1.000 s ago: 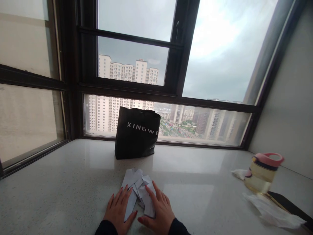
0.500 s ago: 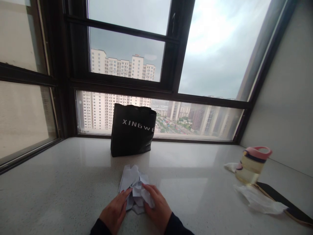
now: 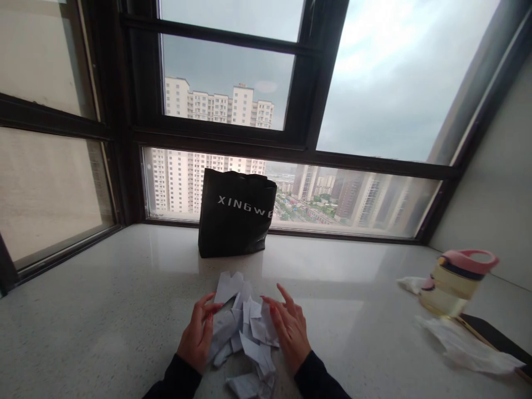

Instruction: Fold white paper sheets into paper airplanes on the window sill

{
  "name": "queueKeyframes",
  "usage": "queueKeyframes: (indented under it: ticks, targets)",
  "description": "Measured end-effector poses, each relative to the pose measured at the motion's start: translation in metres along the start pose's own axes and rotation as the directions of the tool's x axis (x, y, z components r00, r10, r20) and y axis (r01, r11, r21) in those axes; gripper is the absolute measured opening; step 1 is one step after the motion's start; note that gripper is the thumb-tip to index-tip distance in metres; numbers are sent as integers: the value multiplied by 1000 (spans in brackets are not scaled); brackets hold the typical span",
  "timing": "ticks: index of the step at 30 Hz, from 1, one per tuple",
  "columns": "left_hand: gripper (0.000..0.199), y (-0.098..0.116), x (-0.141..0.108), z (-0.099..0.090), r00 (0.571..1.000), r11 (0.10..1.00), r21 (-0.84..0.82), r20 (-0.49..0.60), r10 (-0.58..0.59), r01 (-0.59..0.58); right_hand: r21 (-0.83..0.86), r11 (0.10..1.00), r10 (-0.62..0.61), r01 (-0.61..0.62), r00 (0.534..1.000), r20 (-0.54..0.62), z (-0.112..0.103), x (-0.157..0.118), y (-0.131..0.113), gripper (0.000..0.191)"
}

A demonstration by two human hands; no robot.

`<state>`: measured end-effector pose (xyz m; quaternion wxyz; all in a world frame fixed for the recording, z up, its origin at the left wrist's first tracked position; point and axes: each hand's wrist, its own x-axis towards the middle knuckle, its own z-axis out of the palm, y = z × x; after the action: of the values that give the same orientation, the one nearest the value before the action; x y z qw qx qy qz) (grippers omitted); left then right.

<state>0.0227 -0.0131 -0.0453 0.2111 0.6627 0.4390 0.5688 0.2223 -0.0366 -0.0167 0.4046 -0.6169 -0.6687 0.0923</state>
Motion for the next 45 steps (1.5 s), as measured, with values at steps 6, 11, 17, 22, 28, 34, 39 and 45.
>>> queueKeyframes:
  ticks: [6, 11, 17, 22, 28, 34, 39, 45]
  targets:
    - [34, -15, -4, 4, 995, 896, 437, -28, 98, -76, -244, 965, -48, 93, 982, 183, 10, -9, 0, 64]
    - [42, -10, -17, 13, 971, 842, 484, 152, 185, -237, -167, 962, -139, 216, 914, 381, 16, -14, -7, 66]
    - [47, -6, -18, 14, 906, 868, 294, 271, 325, -399, 116, 928, -372, 353, 883, 287, 14, -15, -15, 64]
    - [47, 10, -9, 3, 865, 827, 271, 260, 429, -492, 165, 859, -493, 484, 870, 13, -1, -19, -27, 46]
    - [68, 31, -7, -9, 859, 828, 247, 252, 446, -503, 95, 892, -425, 441, 892, -154, -14, -20, -25, 23]
    - [47, 33, -6, -13, 912, 877, 266, 214, 351, -400, 24, 950, -309, 312, 948, -75, 3, -12, -9, 33]
    - [47, -1, -10, 0, 945, 861, 403, 227, 236, -311, -22, 947, -308, 321, 922, 233, 15, -13, 0, 54]
    - [45, -31, -17, 9, 937, 823, 473, 290, 192, -315, 44, 964, -264, 262, 922, 285, 18, -12, -1, 56]
